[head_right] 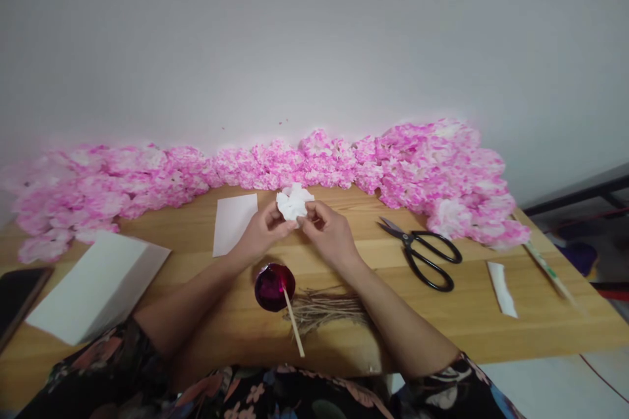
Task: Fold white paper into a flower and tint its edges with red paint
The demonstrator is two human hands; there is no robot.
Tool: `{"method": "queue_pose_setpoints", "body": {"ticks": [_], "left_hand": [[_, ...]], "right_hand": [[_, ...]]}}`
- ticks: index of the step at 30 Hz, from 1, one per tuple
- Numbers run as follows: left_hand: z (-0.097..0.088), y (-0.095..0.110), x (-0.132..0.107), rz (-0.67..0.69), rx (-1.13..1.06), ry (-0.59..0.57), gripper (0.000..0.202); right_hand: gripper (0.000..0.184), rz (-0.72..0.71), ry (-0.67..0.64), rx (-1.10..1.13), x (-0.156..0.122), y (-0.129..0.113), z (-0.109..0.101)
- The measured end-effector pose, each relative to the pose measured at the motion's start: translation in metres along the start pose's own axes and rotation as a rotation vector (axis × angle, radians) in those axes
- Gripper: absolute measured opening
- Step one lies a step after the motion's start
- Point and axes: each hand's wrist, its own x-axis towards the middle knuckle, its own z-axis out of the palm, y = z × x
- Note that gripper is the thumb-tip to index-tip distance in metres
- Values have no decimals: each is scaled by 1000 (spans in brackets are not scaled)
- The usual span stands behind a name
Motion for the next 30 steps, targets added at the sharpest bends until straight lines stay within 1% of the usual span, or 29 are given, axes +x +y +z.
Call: {"method": "queue_pose_setpoints", "body": {"ticks": [2,5,9,13,15,17,19,22,24,27,30], "left_hand": [[1,-1,0,32,108,16,36],[0,-3,1,31,116,18,25],[-5,-6,4,-21,-54,5,14],[-8,-8,4,-57,-273,-28,15],[-8,-8,4,-64,-320,-47,17],[-8,-8,4,-70,-304,-50,19],[-7,-7,3,-62,-268,-59,21],[-6,-6,2,-37,-247,-78,21],[-7,-6,2,-26,-271,-79,19],[-8,-6,2,-17,-276,-65,18],[-9,-6,2,22,-157,-63,20]], "right_hand": [[21,-12,6,-13,0,-2,-1],[20,-23,-3,16,1,-3,-2],[23,40,-21,131,5,3,-5],[27,122,-35,264,11,10,-9],[30,143,-39,284,11,10,-10],[32,131,-50,247,9,7,-9],[31,81,-43,165,7,4,-7],[27,-16,11,30,4,3,-4],[24,-41,35,11,5,5,-4],[27,-25,1,48,6,6,-6],[27,-46,-55,-6,6,2,-8]]}}
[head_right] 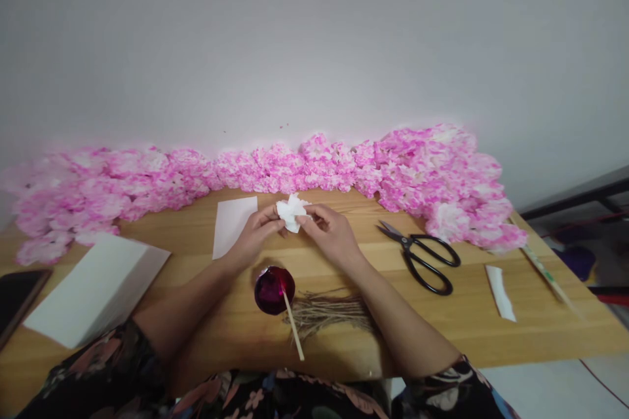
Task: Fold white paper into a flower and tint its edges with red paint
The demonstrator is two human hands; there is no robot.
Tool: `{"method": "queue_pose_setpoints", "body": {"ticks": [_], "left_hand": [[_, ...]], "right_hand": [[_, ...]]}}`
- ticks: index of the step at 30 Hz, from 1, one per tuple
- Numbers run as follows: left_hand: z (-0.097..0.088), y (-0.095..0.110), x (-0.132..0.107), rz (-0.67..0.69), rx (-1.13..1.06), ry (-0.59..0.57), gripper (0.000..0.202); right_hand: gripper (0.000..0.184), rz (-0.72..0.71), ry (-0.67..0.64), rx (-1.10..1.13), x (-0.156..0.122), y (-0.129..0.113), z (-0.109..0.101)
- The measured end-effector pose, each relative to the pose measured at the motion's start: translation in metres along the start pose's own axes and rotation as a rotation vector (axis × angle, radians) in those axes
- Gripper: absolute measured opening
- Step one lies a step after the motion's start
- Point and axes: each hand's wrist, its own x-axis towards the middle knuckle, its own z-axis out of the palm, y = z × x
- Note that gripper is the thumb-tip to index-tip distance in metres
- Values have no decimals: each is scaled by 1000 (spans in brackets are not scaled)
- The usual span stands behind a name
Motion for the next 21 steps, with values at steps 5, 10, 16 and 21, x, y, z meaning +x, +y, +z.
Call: {"method": "queue_pose_setpoints", "body": {"ticks": [5,10,16,21], "left_hand": [[2,1,-5,83,310,-52,18],[5,2,-8,81,401,-8,36],[6,2,-6,117,454,83,38],[4,1,-6,136,447,101,36]], "right_hand": [[15,-228,101,-239,-4,-3,1],[16,-499,132,-391,-9,0,3],[15,-286,153,-166,-9,-2,6],[26,126,116,238,-3,0,8]]}}
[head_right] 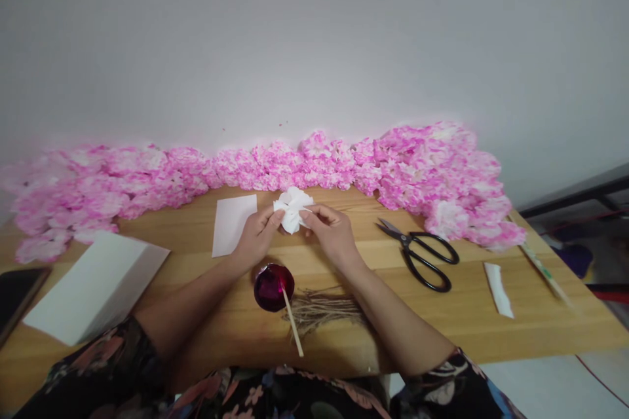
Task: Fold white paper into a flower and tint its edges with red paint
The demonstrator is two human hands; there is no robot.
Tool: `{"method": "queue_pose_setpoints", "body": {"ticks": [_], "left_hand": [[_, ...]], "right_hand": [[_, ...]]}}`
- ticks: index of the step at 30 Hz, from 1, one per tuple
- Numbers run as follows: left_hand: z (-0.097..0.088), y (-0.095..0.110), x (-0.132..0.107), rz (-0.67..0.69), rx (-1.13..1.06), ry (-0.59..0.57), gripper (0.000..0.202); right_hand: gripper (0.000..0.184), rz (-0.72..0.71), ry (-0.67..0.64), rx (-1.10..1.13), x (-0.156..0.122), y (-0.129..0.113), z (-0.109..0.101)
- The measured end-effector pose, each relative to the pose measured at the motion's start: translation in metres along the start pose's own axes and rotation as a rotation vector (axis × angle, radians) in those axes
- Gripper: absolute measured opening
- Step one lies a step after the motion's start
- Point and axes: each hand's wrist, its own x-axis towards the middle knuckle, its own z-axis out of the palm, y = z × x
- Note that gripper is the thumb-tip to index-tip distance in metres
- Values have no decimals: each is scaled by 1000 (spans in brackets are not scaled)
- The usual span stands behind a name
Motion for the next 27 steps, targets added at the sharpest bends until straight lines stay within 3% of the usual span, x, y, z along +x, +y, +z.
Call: {"method": "queue_pose_setpoints", "body": {"ticks": [3,9,15,22,27], "left_hand": [[0,-1,-1,18,48,-11,37],[1,-1,-3,137,288,-67,38],[0,1,-3,136,264,-50,35],[2,0,-4,107,308,-25,28],[2,1,-4,138,321,-46,25]], "right_hand": [[28,18,-36,23,0,-2,-1],[21,-262,32,-295,-5,-8,-2],[27,-70,18,-91,-2,-3,0],[22,-149,34,-200,-6,-4,3],[29,-53,35,-67,2,1,-2]]}}
